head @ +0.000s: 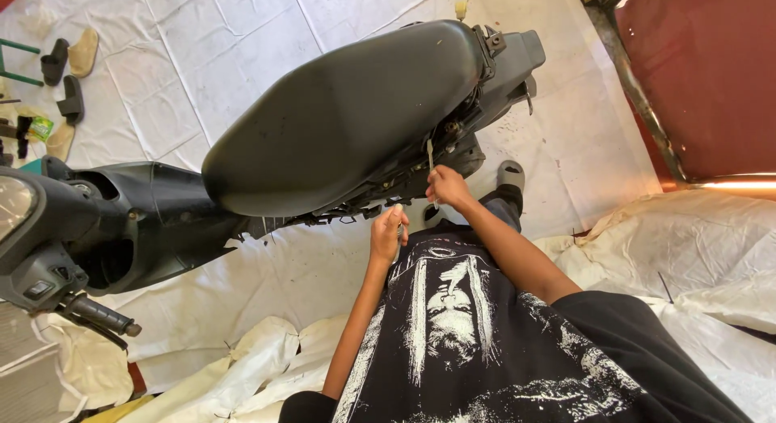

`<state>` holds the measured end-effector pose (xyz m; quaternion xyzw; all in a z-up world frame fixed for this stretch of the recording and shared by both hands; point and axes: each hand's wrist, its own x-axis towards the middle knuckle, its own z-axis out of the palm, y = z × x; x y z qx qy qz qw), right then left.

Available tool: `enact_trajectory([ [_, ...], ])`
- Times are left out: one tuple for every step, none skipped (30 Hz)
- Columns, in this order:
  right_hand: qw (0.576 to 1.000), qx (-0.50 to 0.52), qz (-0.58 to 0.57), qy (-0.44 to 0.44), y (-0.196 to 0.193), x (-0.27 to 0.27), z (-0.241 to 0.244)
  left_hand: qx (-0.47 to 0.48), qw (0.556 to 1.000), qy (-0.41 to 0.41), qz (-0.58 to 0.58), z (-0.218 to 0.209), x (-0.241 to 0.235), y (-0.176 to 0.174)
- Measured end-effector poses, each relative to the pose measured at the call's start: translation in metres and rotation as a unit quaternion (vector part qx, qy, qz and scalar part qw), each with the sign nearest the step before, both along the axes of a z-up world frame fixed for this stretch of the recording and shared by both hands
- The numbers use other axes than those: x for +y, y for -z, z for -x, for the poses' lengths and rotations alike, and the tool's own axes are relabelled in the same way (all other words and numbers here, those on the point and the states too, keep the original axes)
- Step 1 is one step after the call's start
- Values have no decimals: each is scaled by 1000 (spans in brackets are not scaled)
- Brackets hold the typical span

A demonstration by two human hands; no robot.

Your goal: The person uses a screwdriver to work on the underside of a motorcycle seat, focusing on the rear mounting area. They repeatedly insert and turn the tool while holding a small object in their other hand.

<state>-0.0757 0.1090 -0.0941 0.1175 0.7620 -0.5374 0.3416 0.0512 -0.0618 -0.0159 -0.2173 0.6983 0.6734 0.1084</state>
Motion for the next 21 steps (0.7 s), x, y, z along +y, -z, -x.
enact_trajectory([
  [1000, -1, 2, 0, 3, 0, 6, -1, 1000, 0, 2, -1, 1, -1],
  [999, -4, 24, 37, 6, 0, 12, 3, 1000, -3, -1, -1, 2, -3],
  [996, -8, 48, 74, 10, -1, 18, 5, 1000, -4, -3, -2, 1, -4],
  [996, -10, 50, 75, 10, -4, 13, 3, 1000, -4, -1, -6, 0, -1],
  [996, -4, 56, 69, 9, -5, 10, 4, 1000, 6, 3, -6, 0, 2],
  [996, 1, 61, 62, 8, -6, 7, 5, 1000, 15, 7, -7, 0, 5],
  [996, 2, 62, 65, 7, -6, -2, 6, 1000, 18, 8, -7, 0, 3],
  [997, -2, 53, 52, 6, -5, -11, 7, 1000, 12, 9, -8, 0, 2],
  [998, -6, 45, 39, 4, -5, -19, 8, 1000, 6, 12, -7, -1, 1],
  [998, -4, 46, 41, 10, -2, -6, 10, 1000, 8, 13, -2, -2, 0],
  [998, 14, 41, 45, 17, 0, -1, 10, 1000, 2, 11, -6, -2, -2],
  [998, 32, 35, 50, 24, 2, 3, 10, 1000, -4, 10, -9, -2, -3],
  [998, 32, 36, 51, 20, 2, 9, 10, 1000, -3, 11, -11, -3, -2],
  [995, 35, 34, 84, 17, 2, 15, 13, 1000, -8, 15, -13, -3, -1],
  [992, 36, 31, 117, 13, 2, 19, 15, 1000, -14, 19, -18, -2, -1],
  [992, 35, 32, 117, 10, -2, 14, 13, 1000, -13, 19, -17, -4, 1],
  [993, 31, 46, 106, 9, -4, 8, 20, 999, -30, 15, -17, -4, 4],
  [993, 26, 61, 94, 6, -6, 3, 27, 999, -46, 11, -17, -4, 7],
  [993, 28, 62, 94, 4, -4, -3, 28, 998, -46, 11, -15, -6, 4],
  [998, 53, 33, 17, 1, -1, -10, 29, 998, -53, 16, -14, -7, 0],
  [995, 76, 3, -58, -1, 1, -19, 29, 998, -60, 21, -14, -8, -4],
])
